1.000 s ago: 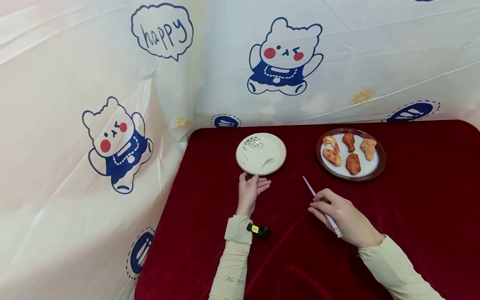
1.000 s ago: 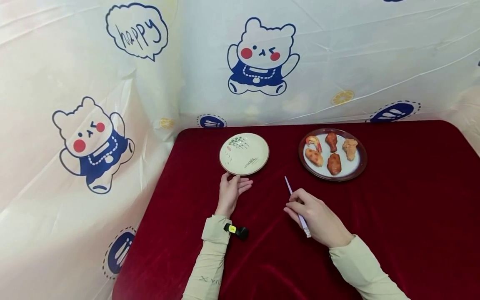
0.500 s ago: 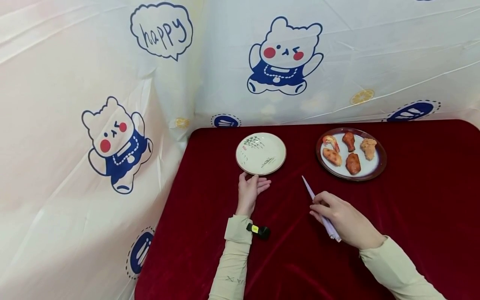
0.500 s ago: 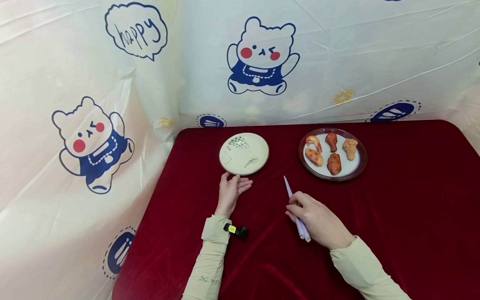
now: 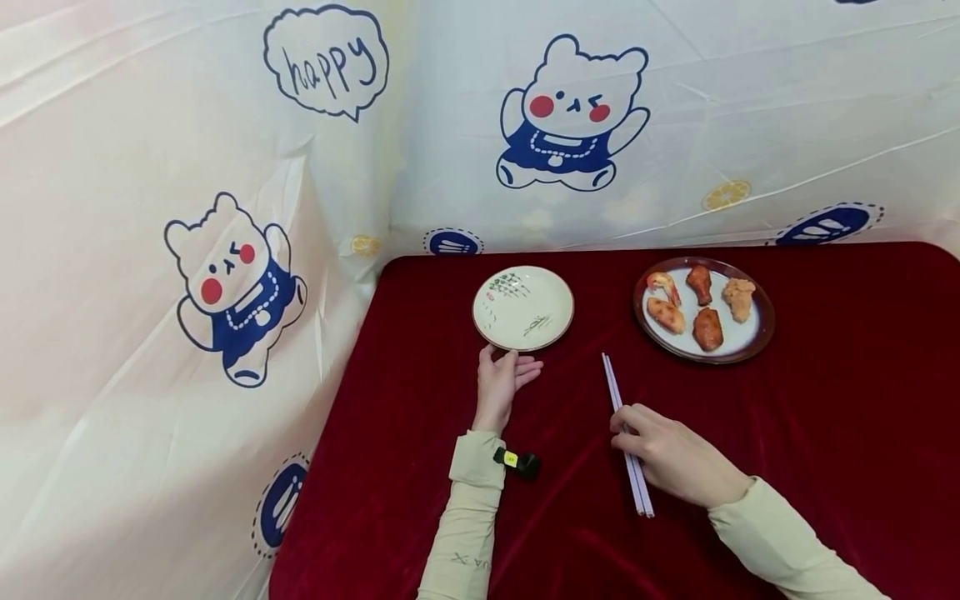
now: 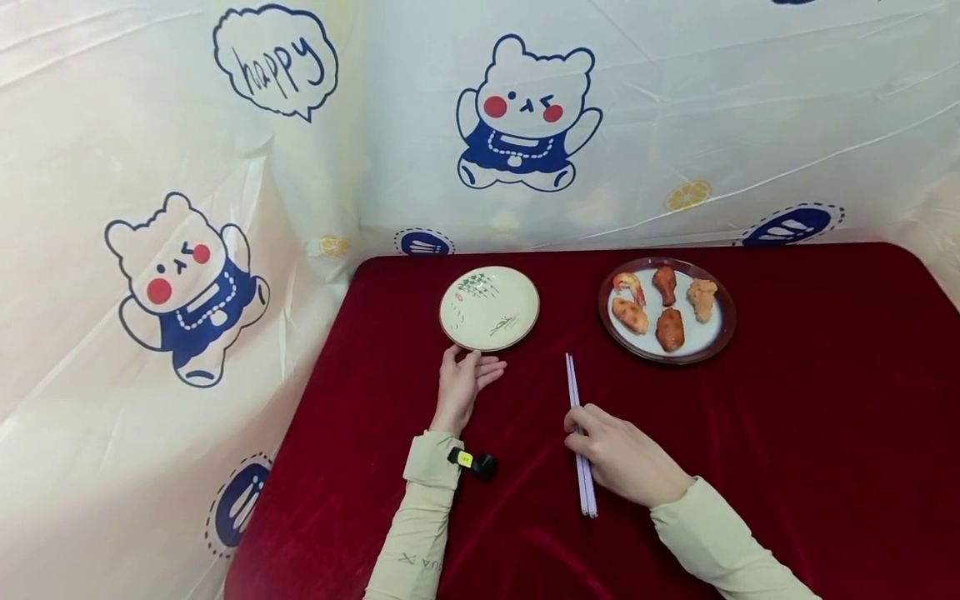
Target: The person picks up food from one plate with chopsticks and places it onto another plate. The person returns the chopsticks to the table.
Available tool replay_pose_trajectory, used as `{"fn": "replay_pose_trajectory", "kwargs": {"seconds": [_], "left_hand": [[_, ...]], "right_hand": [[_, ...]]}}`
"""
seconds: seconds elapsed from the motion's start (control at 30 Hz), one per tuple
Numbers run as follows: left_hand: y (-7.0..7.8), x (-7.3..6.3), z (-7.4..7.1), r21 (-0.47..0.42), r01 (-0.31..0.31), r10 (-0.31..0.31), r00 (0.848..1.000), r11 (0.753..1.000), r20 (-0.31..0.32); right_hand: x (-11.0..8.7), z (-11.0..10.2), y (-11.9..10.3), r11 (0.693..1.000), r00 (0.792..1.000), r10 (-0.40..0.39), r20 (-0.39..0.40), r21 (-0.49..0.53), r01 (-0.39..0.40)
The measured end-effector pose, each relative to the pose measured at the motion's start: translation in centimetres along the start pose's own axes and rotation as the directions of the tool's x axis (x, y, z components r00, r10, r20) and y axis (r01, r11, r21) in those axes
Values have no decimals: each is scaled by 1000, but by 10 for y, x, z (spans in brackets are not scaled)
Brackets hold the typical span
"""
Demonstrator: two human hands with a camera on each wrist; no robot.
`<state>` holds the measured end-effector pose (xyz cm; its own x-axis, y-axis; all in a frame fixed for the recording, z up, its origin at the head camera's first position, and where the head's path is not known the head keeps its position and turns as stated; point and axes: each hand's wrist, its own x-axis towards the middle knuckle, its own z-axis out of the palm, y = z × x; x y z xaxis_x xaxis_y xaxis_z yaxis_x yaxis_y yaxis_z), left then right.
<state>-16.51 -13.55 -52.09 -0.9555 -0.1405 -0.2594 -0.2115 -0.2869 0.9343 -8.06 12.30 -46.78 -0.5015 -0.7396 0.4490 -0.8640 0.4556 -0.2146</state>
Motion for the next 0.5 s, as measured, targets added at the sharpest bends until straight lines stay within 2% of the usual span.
{"fn": "replay_pose_trajectory", "kwargs": {"seconds": [0.13, 0.27, 0.5], "left_hand": [[-1, -1, 0, 0, 3, -3, 1000, 1000, 0], [0, -1, 1, 0, -6, 6, 1000, 1000, 1], [0, -1, 0, 3, 3, -3, 1000, 1000, -7]], "right_hand": [[-2, 5, -1, 1000, 997, -3, 72, -2, 4], [-1, 10, -2, 998, 991, -28, 133, -49, 35], [-1, 19, -3, 987, 979, -94, 181, -108, 115]]}}
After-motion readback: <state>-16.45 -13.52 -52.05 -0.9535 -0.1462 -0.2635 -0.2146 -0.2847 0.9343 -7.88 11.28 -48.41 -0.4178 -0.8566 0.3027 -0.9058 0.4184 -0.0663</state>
